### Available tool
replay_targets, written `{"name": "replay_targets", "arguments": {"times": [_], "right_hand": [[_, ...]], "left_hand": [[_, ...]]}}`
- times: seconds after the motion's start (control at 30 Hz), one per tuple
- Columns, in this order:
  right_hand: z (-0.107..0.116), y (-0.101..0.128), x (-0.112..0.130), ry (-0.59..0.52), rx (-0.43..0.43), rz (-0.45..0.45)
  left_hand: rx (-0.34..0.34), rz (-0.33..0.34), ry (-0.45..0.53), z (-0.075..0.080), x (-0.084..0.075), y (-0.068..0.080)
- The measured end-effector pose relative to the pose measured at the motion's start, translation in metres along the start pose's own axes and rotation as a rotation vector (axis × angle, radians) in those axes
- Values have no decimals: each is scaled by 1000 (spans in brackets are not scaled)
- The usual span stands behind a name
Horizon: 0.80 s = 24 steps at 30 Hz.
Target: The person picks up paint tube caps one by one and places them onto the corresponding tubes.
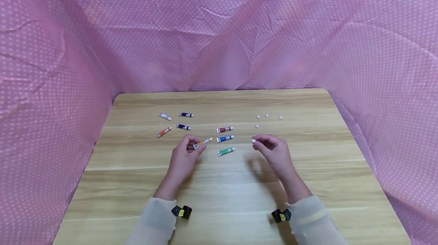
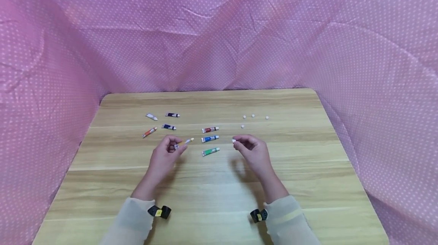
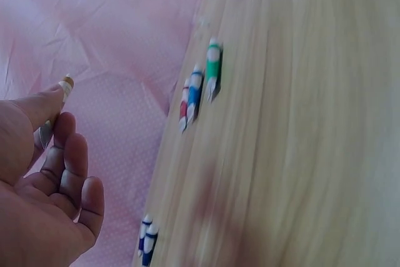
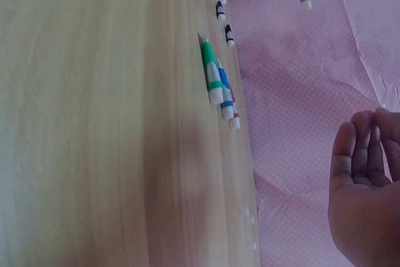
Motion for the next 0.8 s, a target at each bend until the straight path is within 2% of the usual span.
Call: {"name": "replay_targets", "arguments": {"times": [0.3,0.57,0.8], "right_hand": [[-24,-5,-6,137,73,-41],[-43,-7,-5,191,101,-59],[-51,-8,-3,197,100,-56]], "left_hand": [[18,-27,-5,-24,-9,3],[53,-67,4,-35,-17,6],[74,-150,-17,-42,-22,8]]}}
Point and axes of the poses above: each hand's wrist, its own y-axis away from the middle knuckle, its own z-axis out of the back of the hand, x = y × z, the point moved 6 cm from there along -y, towards the middle knuckle, and after that the axes turned 12 degrees about x, right-handed, at the moved point
